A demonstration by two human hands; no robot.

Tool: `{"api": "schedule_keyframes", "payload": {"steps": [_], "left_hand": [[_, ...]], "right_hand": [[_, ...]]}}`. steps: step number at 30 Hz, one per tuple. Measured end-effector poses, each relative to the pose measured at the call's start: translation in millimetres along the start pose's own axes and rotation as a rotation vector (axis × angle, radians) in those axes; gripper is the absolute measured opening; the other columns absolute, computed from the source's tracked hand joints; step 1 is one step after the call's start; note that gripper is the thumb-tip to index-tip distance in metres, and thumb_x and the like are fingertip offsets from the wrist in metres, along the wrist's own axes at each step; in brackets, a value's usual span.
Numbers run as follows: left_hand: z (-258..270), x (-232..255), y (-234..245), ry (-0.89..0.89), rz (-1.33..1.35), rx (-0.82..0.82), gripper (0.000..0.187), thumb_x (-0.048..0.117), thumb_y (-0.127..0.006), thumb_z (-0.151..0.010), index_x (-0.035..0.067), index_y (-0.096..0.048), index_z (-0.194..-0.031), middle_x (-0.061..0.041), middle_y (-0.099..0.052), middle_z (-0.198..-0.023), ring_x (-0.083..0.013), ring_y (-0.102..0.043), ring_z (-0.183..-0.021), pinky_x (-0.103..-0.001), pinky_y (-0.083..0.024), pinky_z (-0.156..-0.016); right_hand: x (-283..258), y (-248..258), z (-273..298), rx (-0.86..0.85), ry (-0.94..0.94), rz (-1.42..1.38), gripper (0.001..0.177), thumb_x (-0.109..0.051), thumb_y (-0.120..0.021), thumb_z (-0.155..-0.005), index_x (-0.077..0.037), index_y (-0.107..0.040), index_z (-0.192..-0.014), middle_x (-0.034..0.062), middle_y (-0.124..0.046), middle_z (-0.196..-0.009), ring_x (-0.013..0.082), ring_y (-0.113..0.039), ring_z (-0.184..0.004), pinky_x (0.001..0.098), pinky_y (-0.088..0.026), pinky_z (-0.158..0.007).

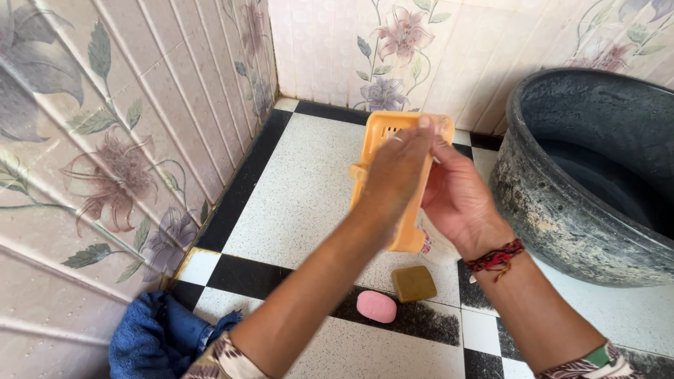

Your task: The person scrubs an orange plastic basket with a bar of soap and rinses it with water from a white pitcher. The person repeatedly rubs the basket's surface and slots, then pours water over it to clean it.

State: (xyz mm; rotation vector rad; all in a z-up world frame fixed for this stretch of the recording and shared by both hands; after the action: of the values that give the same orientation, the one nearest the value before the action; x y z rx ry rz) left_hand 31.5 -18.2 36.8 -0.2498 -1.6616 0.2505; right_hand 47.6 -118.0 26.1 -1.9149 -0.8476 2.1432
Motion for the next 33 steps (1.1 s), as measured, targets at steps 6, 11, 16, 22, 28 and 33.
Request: {"api": "schedule_keyframes", "payload": {"steps": [6,11,16,22,28,33], "left_hand": [[4,12,73,-0.482,-0.800,0.482,0.041,0.021,-0.081,-0.085,-0.002,-0.069,-0.117,-0.015,-0.066,-0.124,-0.0280,-0.056,-0.121,-0.041,-0.045,-0.105],[2,-31,101,0.257,-0.182,0.272,0.063,0.029,-0.083,-0.090,0.008,-0.040,-0.130,-0.019,-0.061,-0.118,-0.0249,-0.066,-0.110,-0.038,-0.056,-0.099],[4,-50,98,0.409,0.182,0.273,0.028,0.019,-0.070,-0.087,-0.001,-0.067,-0.107,-0.017,-0.076,-0.093,-0.0223,-0.076,-0.072,-0.034,-0.065,-0.066],[-15,-70,107,0.229,-0.040,0.314,0.014,0.006,-0.071,-0.089,-0.004,-0.069,-0.098,-0.015,-0.074,-0.088,-0.0188,-0.071,-0.070,-0.032,-0.061,-0.063],[-36,-93,93,0.253,-0.288,0.287,0.012,0.005,-0.072,-0.085,-0.001,-0.071,-0.096,-0.013,-0.075,-0.085,-0.0175,-0.072,-0.069,-0.032,-0.059,-0.063],[-55,-122,88,0.318,-0.280,0.279,0.016,0.003,-0.073,-0.083,-0.001,-0.070,-0.098,-0.015,-0.075,-0.089,-0.0203,-0.074,-0.071,-0.033,-0.061,-0.062]], "right_hand": [[-2,12,5,0.108,-0.079,-0.018,0.046,-0.048,-0.060,-0.093,-0.014,-0.063,-0.125,0.0064,-0.071,-0.119,0.0205,-0.069,-0.110,0.0412,-0.055,-0.100],[9,21,-5,0.191,-0.169,-0.076,0.048,-0.051,-0.062,-0.089,-0.013,-0.066,-0.119,0.0078,-0.073,-0.116,0.0228,-0.069,-0.110,0.0439,-0.056,-0.101],[32,58,-33,0.316,-0.238,0.235,0.049,-0.054,-0.066,-0.090,-0.010,-0.071,-0.110,0.0059,-0.075,-0.106,0.0197,-0.068,-0.102,0.0394,-0.054,-0.094],[77,191,-61,0.696,-0.397,-0.084,0.027,-0.034,-0.063,-0.100,-0.007,-0.068,-0.096,0.0077,-0.059,-0.096,0.0215,-0.057,-0.091,0.0408,-0.053,-0.091],[116,280,-74,1.051,-0.461,-0.393,0.029,-0.027,-0.044,-0.108,-0.005,-0.063,-0.111,0.0114,-0.053,-0.105,0.0215,-0.054,-0.096,0.0447,-0.049,-0.099],[144,290,-73,1.261,-0.380,-0.522,0.031,-0.026,-0.038,-0.109,-0.007,-0.052,-0.130,0.0126,-0.053,-0.109,0.0227,-0.054,-0.091,0.0488,-0.050,-0.097]]}}
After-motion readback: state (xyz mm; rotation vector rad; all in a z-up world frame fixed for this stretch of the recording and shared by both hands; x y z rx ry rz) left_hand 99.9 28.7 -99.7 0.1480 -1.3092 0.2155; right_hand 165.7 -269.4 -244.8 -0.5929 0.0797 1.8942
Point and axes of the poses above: each hand's wrist, its own z-axis away from the middle knuckle, its own y-axis out of the back of the hand, x = y × z, the point moved 4 cm from there along -z, towards the middle knuckle
